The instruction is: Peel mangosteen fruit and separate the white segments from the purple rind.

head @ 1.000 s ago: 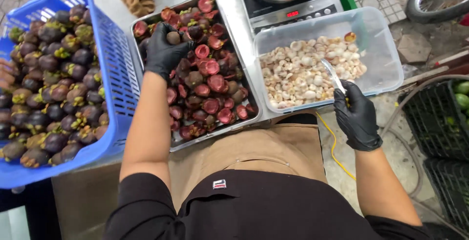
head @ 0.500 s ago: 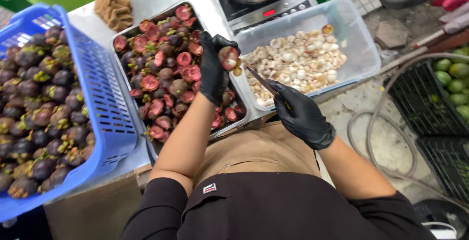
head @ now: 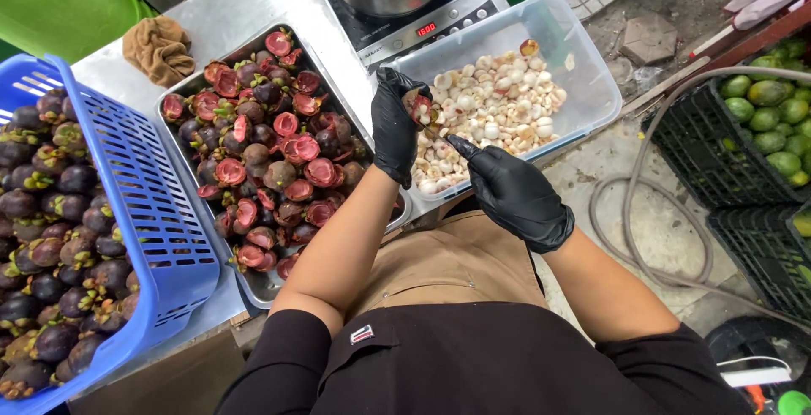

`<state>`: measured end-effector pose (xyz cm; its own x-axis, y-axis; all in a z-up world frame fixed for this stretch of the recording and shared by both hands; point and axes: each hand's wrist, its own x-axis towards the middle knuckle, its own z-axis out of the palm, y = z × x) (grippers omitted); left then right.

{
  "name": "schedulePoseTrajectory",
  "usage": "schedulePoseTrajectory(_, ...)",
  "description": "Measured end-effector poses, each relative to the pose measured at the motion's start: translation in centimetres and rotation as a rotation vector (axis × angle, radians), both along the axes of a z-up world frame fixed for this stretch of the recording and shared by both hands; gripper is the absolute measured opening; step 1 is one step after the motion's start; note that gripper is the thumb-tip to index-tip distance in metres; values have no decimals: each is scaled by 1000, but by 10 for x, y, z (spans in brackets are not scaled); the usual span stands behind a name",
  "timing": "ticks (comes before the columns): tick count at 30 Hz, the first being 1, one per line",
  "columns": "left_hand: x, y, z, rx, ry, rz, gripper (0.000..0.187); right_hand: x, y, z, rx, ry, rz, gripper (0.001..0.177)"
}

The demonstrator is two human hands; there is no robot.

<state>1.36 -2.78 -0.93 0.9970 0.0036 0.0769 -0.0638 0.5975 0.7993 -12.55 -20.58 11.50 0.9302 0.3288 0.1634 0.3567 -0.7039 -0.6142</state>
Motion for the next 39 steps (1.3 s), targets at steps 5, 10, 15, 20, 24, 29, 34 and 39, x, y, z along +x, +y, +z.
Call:
schedulePoseTrajectory(5,0,-13,-23,235,-130,134,48,3,5,-16,14,-39,-44,61)
schedulePoseTrajectory(10,0,-27,-27,209,-124,193,47,7,16,-39,52,-95,-169,63)
schedulePoseTrajectory(15,0,-30,-44,360,-230,359,38,14,14,-50,236,-18,-270,55)
schedulePoseTrajectory(20,2,-23,-41,316,-183,365,37,21,-6,-52,302,20,-259,51)
schedulePoseTrajectory(24,1,-20,-38,321,-192,365,36,10,4,-29,205,208,-365,50)
schedulePoseTrajectory(29,-8,-15,-11,162,-219,262,33,6,7,-32,278,-4,-162,46)
schedulePoseTrajectory(34,16,92,11,296,-265,429,27,0,-23,-68,392,-88,-172,42)
schedulePoseTrajectory(39,49,247,61,1116,-522,784,28,-13,-32,-69,624,302,-328,51)
